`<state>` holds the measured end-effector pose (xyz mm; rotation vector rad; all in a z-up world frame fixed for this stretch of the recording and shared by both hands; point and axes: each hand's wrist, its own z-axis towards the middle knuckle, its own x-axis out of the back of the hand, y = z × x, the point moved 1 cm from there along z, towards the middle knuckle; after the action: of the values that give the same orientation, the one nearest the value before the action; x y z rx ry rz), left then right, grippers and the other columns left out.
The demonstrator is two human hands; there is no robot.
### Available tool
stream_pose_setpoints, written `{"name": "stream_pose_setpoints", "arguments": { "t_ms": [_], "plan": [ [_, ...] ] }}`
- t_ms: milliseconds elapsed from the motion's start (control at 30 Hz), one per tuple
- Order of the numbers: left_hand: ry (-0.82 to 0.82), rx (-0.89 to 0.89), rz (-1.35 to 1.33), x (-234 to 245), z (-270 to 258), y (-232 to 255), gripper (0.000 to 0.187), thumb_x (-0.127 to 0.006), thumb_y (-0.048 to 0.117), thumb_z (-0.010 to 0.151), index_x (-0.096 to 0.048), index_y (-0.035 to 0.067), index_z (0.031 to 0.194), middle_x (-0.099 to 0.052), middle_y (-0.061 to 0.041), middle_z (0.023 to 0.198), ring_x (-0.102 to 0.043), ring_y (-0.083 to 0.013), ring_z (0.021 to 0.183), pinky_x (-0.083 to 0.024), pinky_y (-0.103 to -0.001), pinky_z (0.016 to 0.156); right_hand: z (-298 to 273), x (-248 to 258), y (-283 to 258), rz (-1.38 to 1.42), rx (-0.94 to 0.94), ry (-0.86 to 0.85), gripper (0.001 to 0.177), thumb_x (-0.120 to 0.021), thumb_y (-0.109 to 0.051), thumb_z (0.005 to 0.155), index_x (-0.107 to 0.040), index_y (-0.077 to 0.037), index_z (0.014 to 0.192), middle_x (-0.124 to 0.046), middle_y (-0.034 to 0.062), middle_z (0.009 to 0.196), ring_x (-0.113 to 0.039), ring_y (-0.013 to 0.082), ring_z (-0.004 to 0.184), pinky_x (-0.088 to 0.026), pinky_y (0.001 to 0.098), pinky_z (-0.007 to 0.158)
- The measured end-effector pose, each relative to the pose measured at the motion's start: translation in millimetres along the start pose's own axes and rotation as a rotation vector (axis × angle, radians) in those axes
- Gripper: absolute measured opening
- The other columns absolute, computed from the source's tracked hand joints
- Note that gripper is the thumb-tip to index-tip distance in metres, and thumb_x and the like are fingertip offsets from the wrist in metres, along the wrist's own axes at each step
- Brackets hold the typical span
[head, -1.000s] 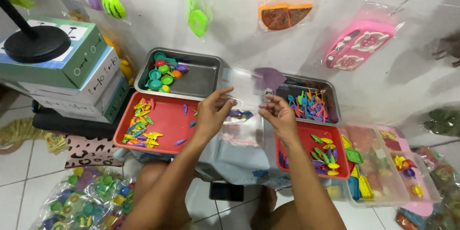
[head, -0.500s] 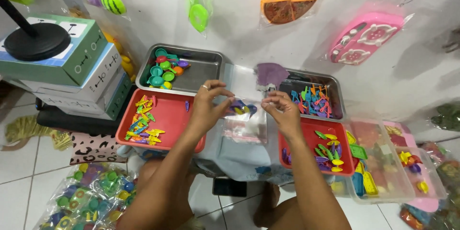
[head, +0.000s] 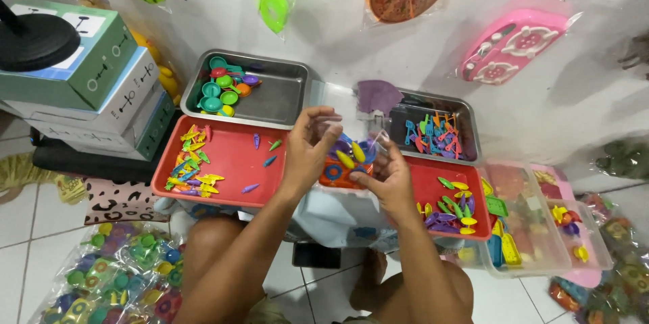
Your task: Cleaning and sorting small plastic toy components by wiping them with a cloth and placing them into designated trays.
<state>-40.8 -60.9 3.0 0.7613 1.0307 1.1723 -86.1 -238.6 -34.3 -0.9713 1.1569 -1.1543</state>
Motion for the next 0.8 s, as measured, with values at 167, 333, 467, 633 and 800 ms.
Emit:
{"name": "stream_pose_setpoints", "arguments": {
  "t_ms": [167, 333, 467, 633, 800],
  "plan": [
    [-0.325, 0.212, -0.435, 4, -19, -23, 0.07, -0.082, 0.007, 0.084, -0.047, 0.009, 0.145, -0.065, -0.017, 0.127, -0.067, -0.0191, 0.109, -0.057, -0.032, 0.093, 1, 6, -13, 0.002, 0.072, 0.059, 0.074, -0.084, 0.003, 0.076, -0.053, -0.006, 0.142, -0.075, 0.013, 0.11, -0.074, 0.0207, 0.1, -0.064, 0.0341, 0.085],
    [-0.265, 0.306, -0.234, 1, -28, -11, 0.032, -0.084, 0.006, 0.083, -0.072, 0.003, 0.112, -0.072, -0.004, 0.078, -0.068, -0.0085, 0.073, -0.061, -0.025, 0.072, -2, 15, -4, -0.062, 0.121, 0.056, 0.049, -0.084, -0.005, 0.081, -0.065, -0.004, 0.126, -0.075, 0.0129, 0.107, -0.073, 0.02, 0.101, -0.061, 0.0343, 0.09],
    [-0.205, 0.28, -0.129, 5, -28, -14, 0.03, -0.087, 0.011, 0.082, -0.073, 0.005, 0.108, -0.07, -0.004, 0.072, -0.065, -0.0074, 0.069, -0.058, -0.022, 0.068, 1, 34, 5, 0.143, 0.068, -0.013, 0.059, -0.059, -0.045, 0.095, -0.058, -0.001, 0.134, -0.072, 0.012, 0.111, -0.071, 0.0185, 0.102, -0.057, 0.0314, 0.092],
    [-0.192, 0.261, -0.073, 6, -29, -13, 0.026, -0.088, 0.011, 0.081, -0.073, 0.006, 0.101, -0.069, -0.003, 0.068, -0.061, -0.0071, 0.067, -0.055, -0.022, 0.065, 9, 56, 26, 0.366, -0.052, -0.034, 0.082, -0.027, -0.076, 0.098, -0.064, -0.008, 0.126, -0.074, 0.01, 0.117, -0.075, 0.0274, 0.104, -0.058, 0.0425, 0.097],
    [-0.198, 0.232, 0.053, 2, -29, 1, 0.033, -0.09, 0.017, 0.078, -0.074, 0.004, 0.104, -0.072, -0.008, 0.071, -0.06, -0.0102, 0.067, -0.055, -0.026, 0.064, 16, 75, 52, 0.161, -0.019, -0.035, 0.05, -0.064, -0.036, 0.097, -0.056, -0.003, 0.133, -0.073, 0.0125, 0.111, -0.074, 0.0256, 0.105, -0.059, 0.0397, 0.093]
  ]
}}
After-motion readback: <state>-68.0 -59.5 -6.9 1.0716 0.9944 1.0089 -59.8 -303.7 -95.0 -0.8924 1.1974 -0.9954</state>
